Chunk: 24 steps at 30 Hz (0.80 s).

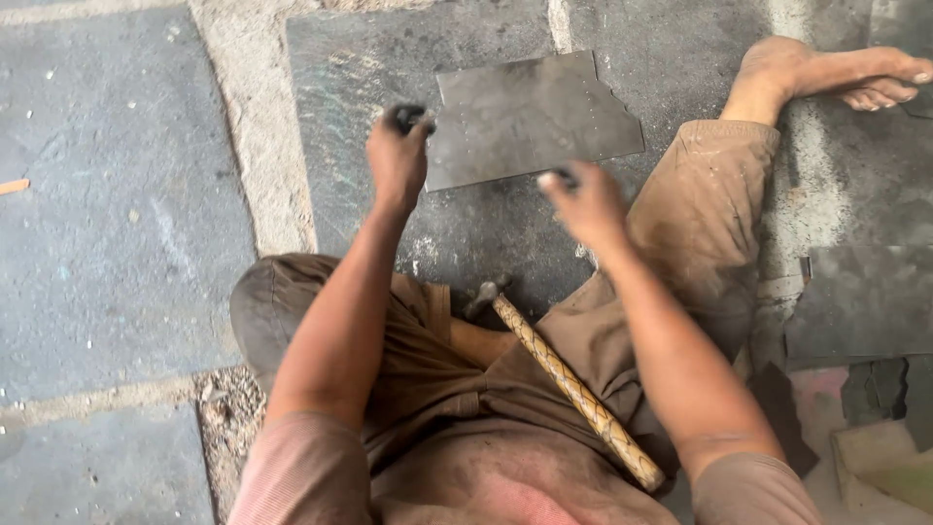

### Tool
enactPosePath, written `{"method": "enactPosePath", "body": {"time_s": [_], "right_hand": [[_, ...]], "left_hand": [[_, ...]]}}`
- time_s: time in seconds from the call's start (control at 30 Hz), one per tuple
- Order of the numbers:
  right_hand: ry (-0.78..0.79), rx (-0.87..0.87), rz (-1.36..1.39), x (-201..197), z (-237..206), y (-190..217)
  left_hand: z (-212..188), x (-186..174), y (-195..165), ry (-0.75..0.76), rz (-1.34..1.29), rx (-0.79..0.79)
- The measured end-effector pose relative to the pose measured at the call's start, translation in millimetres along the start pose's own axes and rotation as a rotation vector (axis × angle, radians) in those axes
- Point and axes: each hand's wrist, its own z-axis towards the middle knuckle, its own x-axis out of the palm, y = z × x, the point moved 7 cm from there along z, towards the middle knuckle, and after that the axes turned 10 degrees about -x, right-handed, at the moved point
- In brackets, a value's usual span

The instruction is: The person sits on the floor and uses a hammer and chisel to shape and cut metal sheets. They repeatedly position the chisel along the edges of the sheets and strike it with the hammer to create cuts and indentations.

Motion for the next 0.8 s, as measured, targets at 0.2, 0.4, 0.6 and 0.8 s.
{"method": "enactPosePath", "body": {"time_s": [0.2,0.4,0.6,0.8], "right_hand": [[0.394,-0.079,-0.387,95,18,-34],[0.436,-0.127,-0.393,91,31,-40],[0.439,-0.097,-0.304,64,41,-42],[0.446,-0.145,-0.329,68,35,-57]], "left_hand": [[24,27,52,-0.079,0.365,-0.055],[50,95,-3,0.03,0.598,0.315],[66,214,-54,0.29,0.926,0.414],[75,260,-47,0.302,1.067,0.241]]}}
